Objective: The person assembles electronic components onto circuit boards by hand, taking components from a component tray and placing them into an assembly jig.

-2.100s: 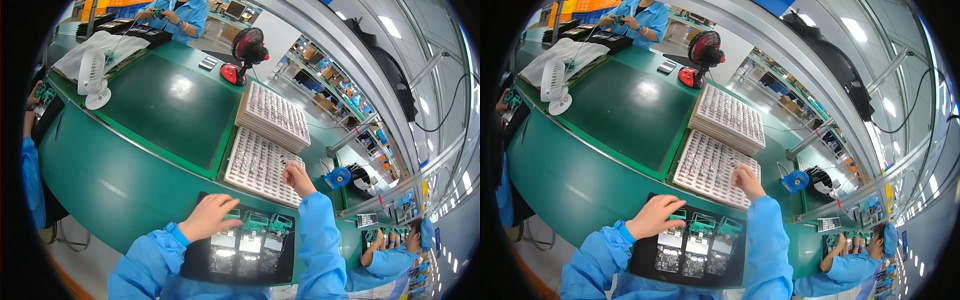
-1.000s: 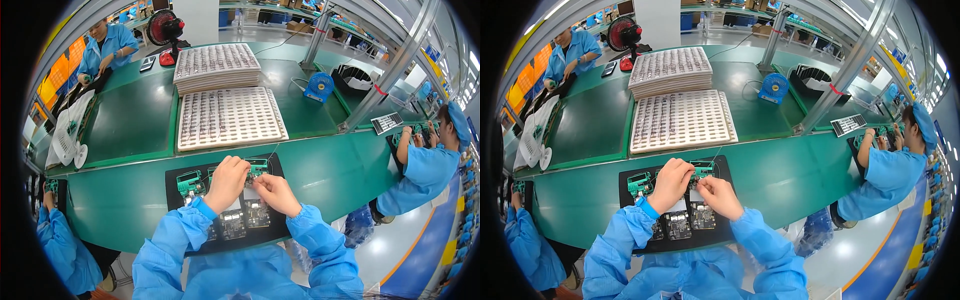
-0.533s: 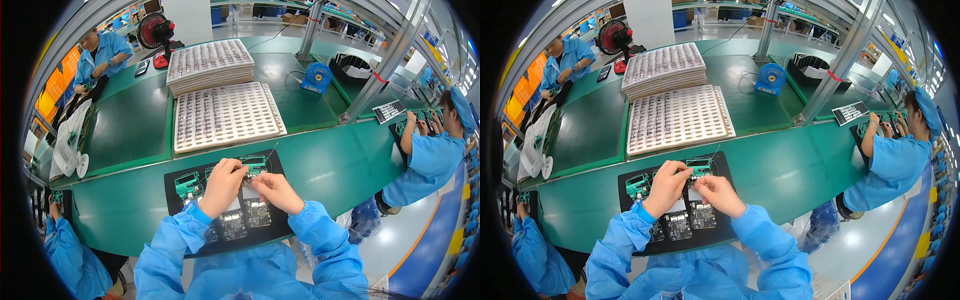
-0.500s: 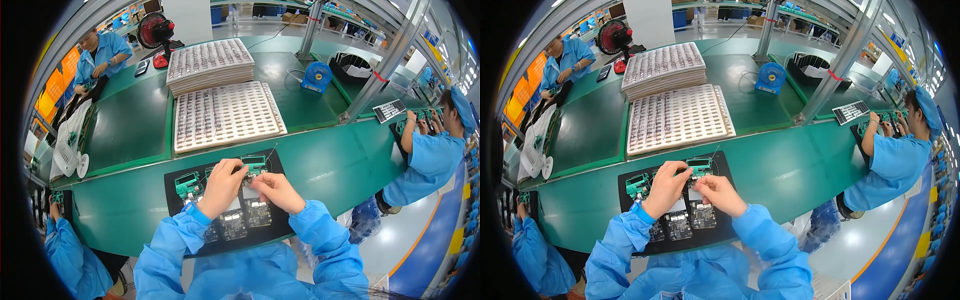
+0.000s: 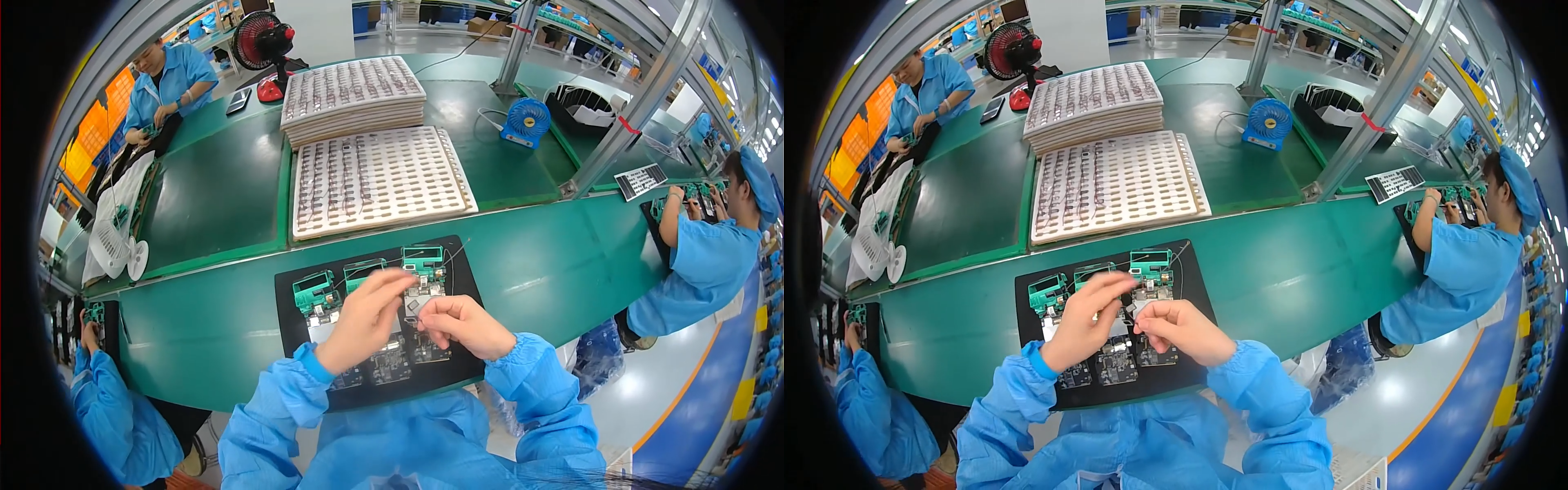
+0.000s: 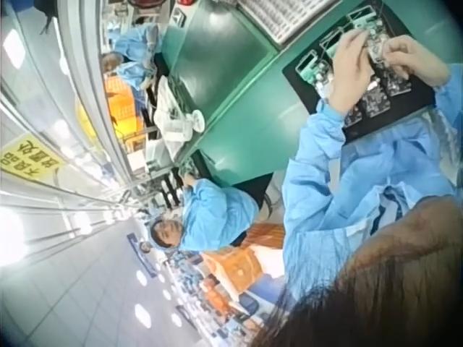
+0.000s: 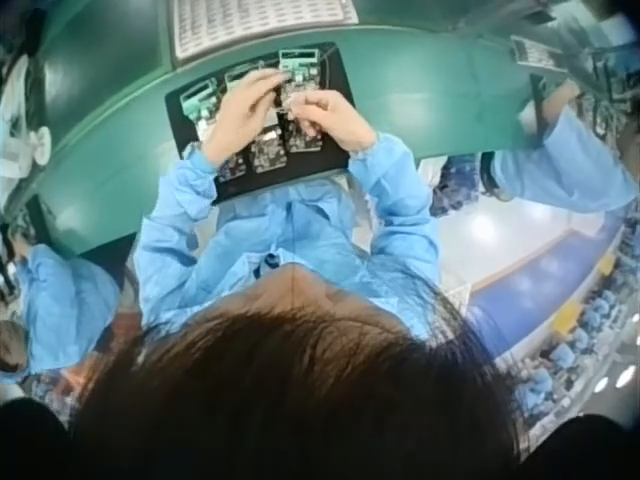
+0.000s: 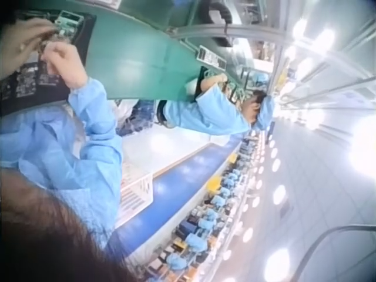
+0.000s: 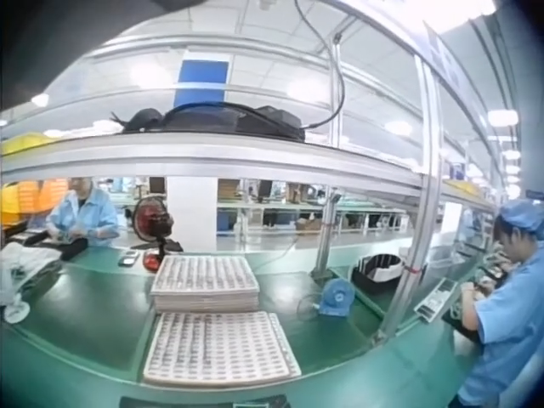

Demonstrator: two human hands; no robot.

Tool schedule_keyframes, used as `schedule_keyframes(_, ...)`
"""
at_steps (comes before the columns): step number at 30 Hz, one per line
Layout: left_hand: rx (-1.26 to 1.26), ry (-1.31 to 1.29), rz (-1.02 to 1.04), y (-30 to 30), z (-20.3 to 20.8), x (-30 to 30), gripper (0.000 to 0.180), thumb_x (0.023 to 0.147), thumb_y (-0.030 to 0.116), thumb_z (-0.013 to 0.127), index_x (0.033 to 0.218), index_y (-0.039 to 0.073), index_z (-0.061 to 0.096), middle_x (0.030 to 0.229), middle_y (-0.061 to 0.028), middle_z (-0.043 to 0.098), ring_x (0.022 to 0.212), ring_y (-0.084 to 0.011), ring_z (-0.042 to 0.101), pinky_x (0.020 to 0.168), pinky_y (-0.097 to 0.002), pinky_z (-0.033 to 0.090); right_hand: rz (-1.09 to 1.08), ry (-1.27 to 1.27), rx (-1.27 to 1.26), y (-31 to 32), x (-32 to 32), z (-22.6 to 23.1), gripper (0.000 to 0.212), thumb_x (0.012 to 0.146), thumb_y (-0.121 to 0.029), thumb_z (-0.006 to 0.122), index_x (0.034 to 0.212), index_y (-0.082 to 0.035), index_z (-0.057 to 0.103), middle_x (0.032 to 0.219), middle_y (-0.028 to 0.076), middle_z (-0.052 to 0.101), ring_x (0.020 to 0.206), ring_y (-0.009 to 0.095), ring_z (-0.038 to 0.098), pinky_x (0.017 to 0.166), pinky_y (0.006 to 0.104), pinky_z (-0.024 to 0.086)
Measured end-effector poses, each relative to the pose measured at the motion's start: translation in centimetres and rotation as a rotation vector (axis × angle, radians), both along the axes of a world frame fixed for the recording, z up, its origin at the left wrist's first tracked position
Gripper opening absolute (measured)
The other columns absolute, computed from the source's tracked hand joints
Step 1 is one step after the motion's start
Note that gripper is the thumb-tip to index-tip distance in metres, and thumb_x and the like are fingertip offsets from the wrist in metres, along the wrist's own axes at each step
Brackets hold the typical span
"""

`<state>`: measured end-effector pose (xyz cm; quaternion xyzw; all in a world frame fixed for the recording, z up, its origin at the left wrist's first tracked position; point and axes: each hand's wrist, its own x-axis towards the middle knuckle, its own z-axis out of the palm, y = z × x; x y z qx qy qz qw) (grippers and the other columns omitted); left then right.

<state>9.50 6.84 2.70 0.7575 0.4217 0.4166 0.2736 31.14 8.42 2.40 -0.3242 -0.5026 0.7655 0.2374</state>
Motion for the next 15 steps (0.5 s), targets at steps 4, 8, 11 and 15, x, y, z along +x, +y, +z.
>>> schedule_keyframes(4, -0.264, -0.237, -0.110, -2.0, 0.3, -1.1, 0.030, 0.089, -0.006, 0.063, 0.118, 0.001, 0.068, 0.111, -0.0111, 0.067, 0.103, -0.0205, 0.064, 0.089, -0.0307, 0.052, 0.044, 0.037, -0.016, -0.2, -0.7, 0.0, 0.017, 0.100, -0.017, 0.056, 0.097, -0.003, 0.064, 0.074, -0.002, 0.057, 0.065, 0.006, 0.052, 0.059, 0.0213, 0.041)
schedule_keyframes(8, -0.317, -0.265, -0.041, -3.2, -0.1, -3.1, 0.023, 0.089, -0.004, 0.067, 0.110, 0.001, 0.071, 0.101, -0.0086, 0.068, 0.093, -0.0155, 0.065, 0.081, -0.0271, 0.053, 0.097, 0.046, -0.038, -0.3, -2.3, 0.2, 0.018, 0.101, -0.019, 0.056, 0.096, -0.003, 0.062, 0.073, -0.002, 0.057, 0.063, 0.005, 0.051, 0.058, 0.0209, 0.041)
schedule_keyframes(11, -0.410, -0.390, 0.155, -3.0, -0.5, -3.8, 0.020, 0.089, 0.000, 0.069, 0.109, 0.002, 0.071, 0.092, -0.0054, 0.068, 0.086, -0.0126, 0.067, 0.077, -0.0260, 0.054, 0.073, -0.021, 0.034, -0.3, -3.8, 0.0, 0.017, 0.101, -0.019, 0.058, 0.096, -0.003, 0.062, 0.070, -0.003, 0.056, 0.061, 0.005, 0.051, 0.055, 0.0210, 0.040)
schedule_keyframes(15, -0.204, -0.151, 0.296, -1.7, -0.2, -4.7, 0.012, 0.087, 0.001, 0.071, 0.098, 0.001, 0.068, 0.085, -0.0066, 0.067, 0.078, -0.0155, 0.067, 0.071, -0.0275, 0.054, -0.034, -0.152, 0.280, -0.2, -6.2, -1.2, 0.015, 0.098, -0.017, 0.062, 0.094, -0.002, 0.063, 0.068, 0.001, 0.059, 0.057, 0.009, 0.054, 0.052, 0.0255, 0.042)
